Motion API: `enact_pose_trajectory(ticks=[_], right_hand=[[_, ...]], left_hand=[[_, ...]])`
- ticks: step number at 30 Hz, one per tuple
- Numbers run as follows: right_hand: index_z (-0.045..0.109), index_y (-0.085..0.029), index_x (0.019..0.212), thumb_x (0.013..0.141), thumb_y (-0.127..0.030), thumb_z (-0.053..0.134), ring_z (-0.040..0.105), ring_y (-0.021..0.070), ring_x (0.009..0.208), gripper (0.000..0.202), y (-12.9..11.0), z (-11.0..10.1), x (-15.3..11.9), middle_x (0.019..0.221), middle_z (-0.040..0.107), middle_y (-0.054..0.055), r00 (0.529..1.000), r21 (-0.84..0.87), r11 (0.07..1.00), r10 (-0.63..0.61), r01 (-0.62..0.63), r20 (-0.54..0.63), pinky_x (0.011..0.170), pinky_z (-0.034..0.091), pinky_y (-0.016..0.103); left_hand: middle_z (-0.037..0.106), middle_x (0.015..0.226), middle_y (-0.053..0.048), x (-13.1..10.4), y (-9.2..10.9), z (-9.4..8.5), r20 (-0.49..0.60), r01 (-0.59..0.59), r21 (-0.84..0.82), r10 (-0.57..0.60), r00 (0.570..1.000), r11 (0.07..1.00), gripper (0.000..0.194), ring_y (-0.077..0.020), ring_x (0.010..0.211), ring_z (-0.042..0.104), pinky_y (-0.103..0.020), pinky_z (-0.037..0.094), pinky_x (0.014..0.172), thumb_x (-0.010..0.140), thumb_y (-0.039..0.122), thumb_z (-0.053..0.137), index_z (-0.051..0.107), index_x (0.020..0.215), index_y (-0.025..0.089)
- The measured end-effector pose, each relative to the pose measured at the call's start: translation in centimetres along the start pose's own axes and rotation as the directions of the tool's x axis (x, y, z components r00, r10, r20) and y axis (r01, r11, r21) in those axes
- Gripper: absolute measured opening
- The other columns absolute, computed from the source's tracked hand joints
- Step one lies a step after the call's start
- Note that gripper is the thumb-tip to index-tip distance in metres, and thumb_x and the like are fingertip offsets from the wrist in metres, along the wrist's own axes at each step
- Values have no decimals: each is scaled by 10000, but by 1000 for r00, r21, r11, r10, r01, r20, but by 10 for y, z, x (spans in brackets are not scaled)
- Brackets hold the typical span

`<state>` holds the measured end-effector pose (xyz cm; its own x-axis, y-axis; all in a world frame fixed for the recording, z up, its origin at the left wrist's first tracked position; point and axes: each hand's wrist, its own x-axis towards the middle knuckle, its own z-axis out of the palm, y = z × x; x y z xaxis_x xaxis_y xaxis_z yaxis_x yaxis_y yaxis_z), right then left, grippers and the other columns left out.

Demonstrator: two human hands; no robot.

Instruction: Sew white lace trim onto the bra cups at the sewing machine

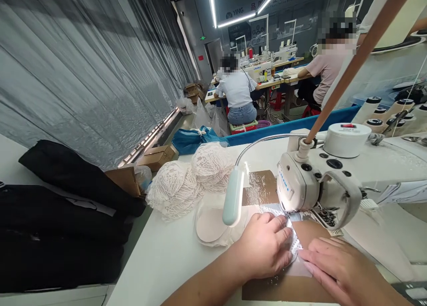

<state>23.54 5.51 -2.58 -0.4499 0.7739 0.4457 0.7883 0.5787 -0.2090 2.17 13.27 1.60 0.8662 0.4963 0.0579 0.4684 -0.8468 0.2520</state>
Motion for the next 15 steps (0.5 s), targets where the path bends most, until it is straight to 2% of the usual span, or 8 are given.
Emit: enact_pose_trajectory(ticks=[5,10,15], right_hand=[[551,-217,812,913,-178,479,457,137,626,130,1,8,-3,685,478,-18,998,-31,998,-44,46,51,589,282,291],[553,-221,835,919,-188,479,449,141,643,117,1,11,-5,702,476,-16,998,-21,1000,-13,15,56,600,273,295],[593,-250,979,932,-210,461,488,140,683,145,0,7,-4,767,518,-6,993,-15,999,49,-47,105,615,316,285]], left_hand=[[512,1367,-61,-1,1,-1,9,4,21,-4,1000,1000,434,-244,1036,495,-397,422,881,938,458,398,463,1285,206],[522,1347,-64,3,-5,1,11,-5,41,5,1000,999,446,-239,1022,495,-389,418,865,933,469,400,461,1292,211],[530,1333,-85,6,-10,-1,11,-28,72,27,1000,997,438,-241,1036,498,-385,408,870,941,455,392,469,1278,185]])
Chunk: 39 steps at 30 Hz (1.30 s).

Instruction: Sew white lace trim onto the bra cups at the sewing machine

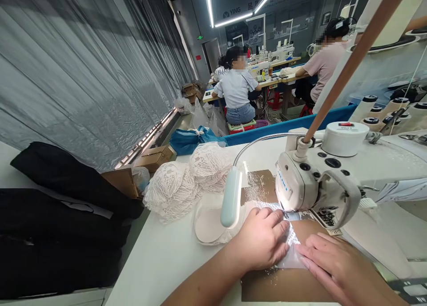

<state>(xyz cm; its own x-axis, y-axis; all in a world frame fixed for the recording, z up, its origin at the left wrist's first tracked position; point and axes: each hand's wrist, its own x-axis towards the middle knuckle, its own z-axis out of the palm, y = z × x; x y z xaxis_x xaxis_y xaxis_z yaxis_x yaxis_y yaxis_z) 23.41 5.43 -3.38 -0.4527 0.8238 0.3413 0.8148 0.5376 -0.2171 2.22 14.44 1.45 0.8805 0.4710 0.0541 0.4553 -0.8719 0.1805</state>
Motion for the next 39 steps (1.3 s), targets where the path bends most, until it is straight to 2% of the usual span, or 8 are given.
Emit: enact_pose_trajectory(ticks=[4,13,18,25,32,35,39], right_hand=[[609,-266,990,936,-244,463,501,138,665,156,1,-1,2,764,532,-5,999,3,1000,31,-31,19,607,336,284],[595,-260,979,949,-245,415,511,143,667,184,-3,0,2,775,530,5,993,-31,995,92,-90,69,619,341,288],[619,-259,1086,930,-272,450,555,125,631,230,4,-2,13,797,601,12,998,-30,999,42,-41,38,558,380,243],[618,-261,1206,935,-279,405,641,145,720,344,1,3,22,977,693,49,992,-32,992,120,-121,-29,638,503,256],[593,-220,1250,957,-280,377,676,178,821,370,4,12,17,1104,680,64,991,-49,990,132,-131,15,701,552,315],[583,-220,1257,958,-273,377,676,182,849,367,5,13,17,1090,676,65,992,-33,992,126,-125,21,740,555,331],[580,-228,1250,959,-285,386,677,184,852,355,2,3,23,1030,683,54,993,-20,994,112,-111,31,720,565,333]], left_hand=[[552,1318,-72,-3,2,-3,7,-25,-48,26,1000,999,401,-232,1043,506,-375,396,899,931,446,424,508,1217,178],[545,1354,-57,-3,1,-3,-20,-2,-56,1,1000,998,369,-229,1043,499,-377,394,904,943,340,382,491,1254,175],[557,1340,-69,1,-9,2,-60,7,-22,-8,998,1000,351,-227,1044,502,-381,393,914,909,261,403,511,1228,165],[543,1351,-92,5,-19,8,-88,71,-7,-72,994,997,398,-263,1114,487,-435,387,956,851,214,445,517,1240,170],[520,1381,-116,4,-26,18,-194,130,-69,-141,971,989,433,-300,1185,474,-496,369,991,875,266,452,512,1297,192],[528,1372,-123,3,-27,21,-221,151,-79,-165,961,985,424,-292,1205,475,-496,367,1005,909,351,441,519,1297,199],[546,1350,-127,1,-25,21,-247,171,-92,-188,950,981,495,-284,1197,494,-480,372,1024,874,486,501,546,1270,191]])
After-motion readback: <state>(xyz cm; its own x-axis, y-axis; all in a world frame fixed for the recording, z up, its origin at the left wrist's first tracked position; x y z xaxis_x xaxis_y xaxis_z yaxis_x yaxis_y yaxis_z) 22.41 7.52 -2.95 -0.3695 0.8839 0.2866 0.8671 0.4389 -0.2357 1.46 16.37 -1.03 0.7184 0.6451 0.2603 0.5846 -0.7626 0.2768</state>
